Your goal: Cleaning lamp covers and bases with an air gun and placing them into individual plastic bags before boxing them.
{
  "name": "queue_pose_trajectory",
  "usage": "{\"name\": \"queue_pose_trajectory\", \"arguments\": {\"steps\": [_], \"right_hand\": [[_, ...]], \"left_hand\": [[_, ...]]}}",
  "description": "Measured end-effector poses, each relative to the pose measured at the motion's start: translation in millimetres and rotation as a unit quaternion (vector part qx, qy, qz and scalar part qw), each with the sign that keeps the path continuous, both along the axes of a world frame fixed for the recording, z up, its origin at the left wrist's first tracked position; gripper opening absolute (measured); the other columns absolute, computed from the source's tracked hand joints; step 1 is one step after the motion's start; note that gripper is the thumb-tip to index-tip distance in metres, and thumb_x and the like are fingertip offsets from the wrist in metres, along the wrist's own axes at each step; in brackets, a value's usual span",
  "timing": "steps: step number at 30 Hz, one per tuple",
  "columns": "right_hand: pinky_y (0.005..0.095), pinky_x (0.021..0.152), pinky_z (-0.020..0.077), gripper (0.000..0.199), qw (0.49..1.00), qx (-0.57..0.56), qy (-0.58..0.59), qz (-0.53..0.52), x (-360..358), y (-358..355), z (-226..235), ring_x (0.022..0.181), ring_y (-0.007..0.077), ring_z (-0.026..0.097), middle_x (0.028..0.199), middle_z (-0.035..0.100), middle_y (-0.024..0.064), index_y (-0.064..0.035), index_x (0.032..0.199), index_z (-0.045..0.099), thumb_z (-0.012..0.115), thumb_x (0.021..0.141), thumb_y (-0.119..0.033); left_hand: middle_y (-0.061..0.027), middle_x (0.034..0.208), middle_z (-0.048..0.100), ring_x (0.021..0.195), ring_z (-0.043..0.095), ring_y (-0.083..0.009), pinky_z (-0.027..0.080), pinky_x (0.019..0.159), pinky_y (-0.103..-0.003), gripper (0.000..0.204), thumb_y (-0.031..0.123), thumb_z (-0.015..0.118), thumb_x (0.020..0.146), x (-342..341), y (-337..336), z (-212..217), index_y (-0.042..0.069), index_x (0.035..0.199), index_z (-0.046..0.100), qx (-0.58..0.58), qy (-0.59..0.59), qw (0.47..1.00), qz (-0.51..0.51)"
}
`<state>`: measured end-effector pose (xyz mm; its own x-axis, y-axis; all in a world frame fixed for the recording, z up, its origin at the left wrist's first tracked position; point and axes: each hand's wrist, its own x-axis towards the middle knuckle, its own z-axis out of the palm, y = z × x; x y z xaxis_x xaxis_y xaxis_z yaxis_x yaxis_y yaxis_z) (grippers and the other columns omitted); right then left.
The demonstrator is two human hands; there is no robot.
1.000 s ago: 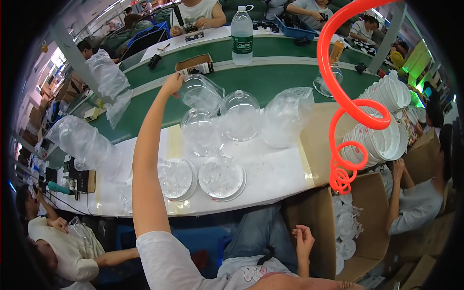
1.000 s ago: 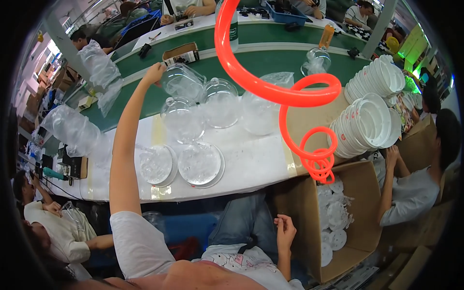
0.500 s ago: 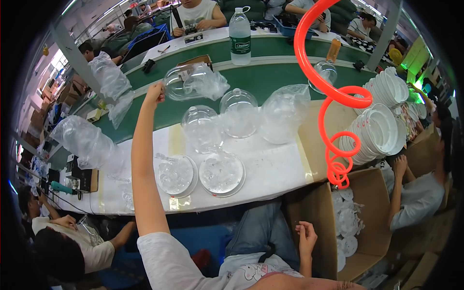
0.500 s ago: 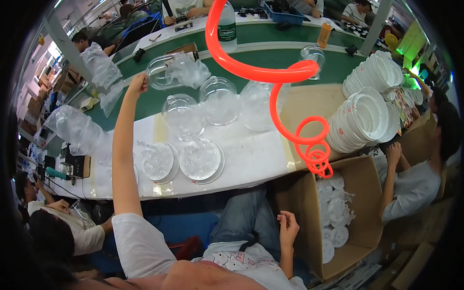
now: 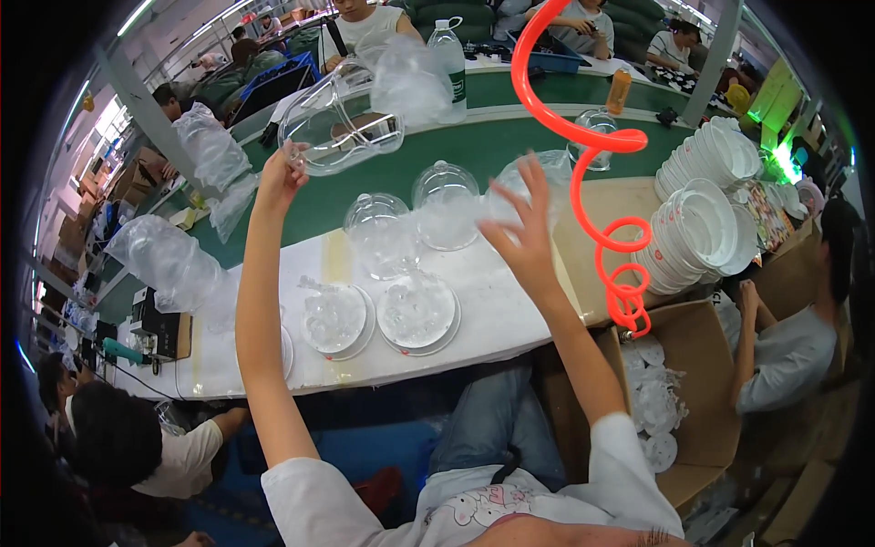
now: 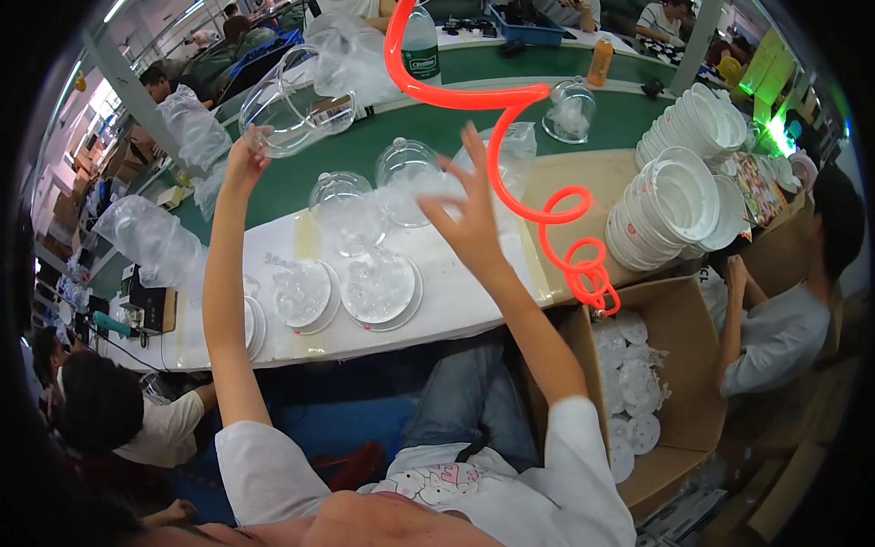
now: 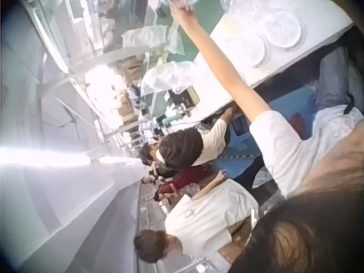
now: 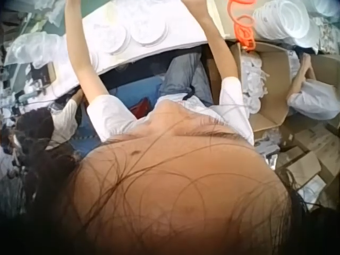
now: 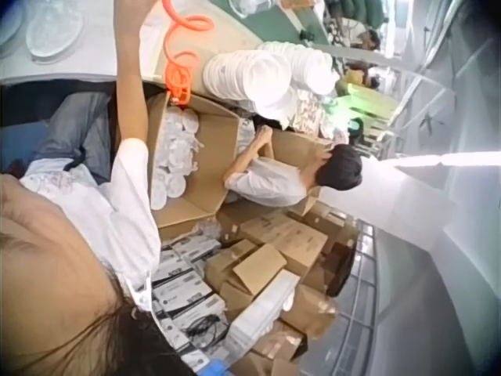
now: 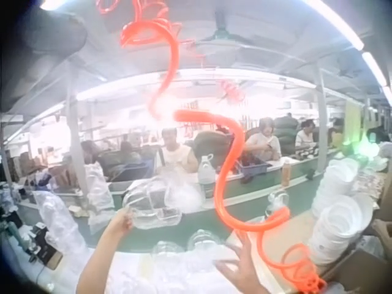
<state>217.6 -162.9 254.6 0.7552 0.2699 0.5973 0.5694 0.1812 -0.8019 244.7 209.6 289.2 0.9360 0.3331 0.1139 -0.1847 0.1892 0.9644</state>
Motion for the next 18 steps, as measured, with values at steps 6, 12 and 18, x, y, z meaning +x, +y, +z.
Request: {"name": "queue_pose_trajectory", "arguments": {"steps": [6, 12, 18], "right_hand": [[0.0271, 0.077, 0.0461, 0.067, 0.999, 0.025, -0.036, 0.009, 58.9, 58.7, 27.9, 0.104, 0.0177, 0.048, 0.126, 0.039, 0.0105, -0.0084, 0.129, 0.030, 0.065, 0.072, -0.009], [0.0260, 0.078, 0.0406, 0.021, 0.987, 0.026, 0.125, 0.095, -39.8, -15.4, -23.9, 0.087, 0.0127, 0.053, 0.094, 0.059, 0.0060, 0.0004, 0.097, 0.057, 0.058, 0.079, -0.008], [0.0270, 0.083, 0.0396, 0.031, 0.925, -0.014, 0.335, 0.177, -124.2, -117.8, -106.3, 0.094, 0.0138, 0.051, 0.102, 0.056, 0.0053, 0.0001, 0.108, 0.051, 0.057, 0.080, -0.010]], "left_hand": [[0.0033, 0.062, 0.042, 0.051, 0.040, -0.0049, 0.033, 0.043, -0.020, 0.029, 0.024, 0.048, 0.087, -57.8, -50.6, 16.6, -0.001, 0.100, 0.052, 0.072, -0.026, 0.997, -0.009], [0.0017, 0.066, 0.042, 0.053, 0.039, -0.0040, 0.032, 0.043, -0.018, 0.025, 0.027, 0.044, 0.089, -170.1, -101.3, -0.9, 0.004, 0.082, 0.051, 0.136, -0.042, 0.990, -0.018], [-0.0080, 0.067, 0.049, 0.060, 0.048, -0.0140, 0.038, 0.054, -0.027, 0.020, 0.018, 0.047, 0.086, -244.4, -186.6, -73.7, 0.002, 0.094, 0.054, 0.377, 0.075, 0.904, -0.185]]}}
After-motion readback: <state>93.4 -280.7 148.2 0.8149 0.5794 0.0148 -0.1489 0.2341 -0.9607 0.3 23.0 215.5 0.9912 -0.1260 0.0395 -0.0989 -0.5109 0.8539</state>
